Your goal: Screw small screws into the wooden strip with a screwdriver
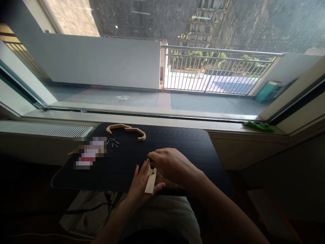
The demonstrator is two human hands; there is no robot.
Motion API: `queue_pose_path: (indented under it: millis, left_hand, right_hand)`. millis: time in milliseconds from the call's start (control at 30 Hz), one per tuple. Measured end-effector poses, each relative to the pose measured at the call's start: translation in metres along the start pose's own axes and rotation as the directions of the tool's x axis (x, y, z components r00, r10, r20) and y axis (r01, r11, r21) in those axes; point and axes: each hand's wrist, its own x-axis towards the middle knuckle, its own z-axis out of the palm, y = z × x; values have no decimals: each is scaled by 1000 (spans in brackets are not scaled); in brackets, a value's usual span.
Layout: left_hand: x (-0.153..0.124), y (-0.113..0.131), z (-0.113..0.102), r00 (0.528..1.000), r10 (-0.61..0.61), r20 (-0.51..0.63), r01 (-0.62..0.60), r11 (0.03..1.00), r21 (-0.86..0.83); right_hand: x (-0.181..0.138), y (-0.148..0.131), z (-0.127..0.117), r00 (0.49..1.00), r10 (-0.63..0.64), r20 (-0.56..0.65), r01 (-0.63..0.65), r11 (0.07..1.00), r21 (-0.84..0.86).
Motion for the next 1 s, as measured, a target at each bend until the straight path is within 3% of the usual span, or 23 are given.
queue_pose_path:
  millis: [400,1000]
  left_hand:
    - [0,-2,3,1000,14,-12,-14,1000,-20]
    - [-1,-2,3,999,16,-28,-17,999,-42]
  right_hand:
    - [-1,1,2,1000,11,-17,-10,999,46]
    - [3,-4,-5,999,49,5,-49,998,-27]
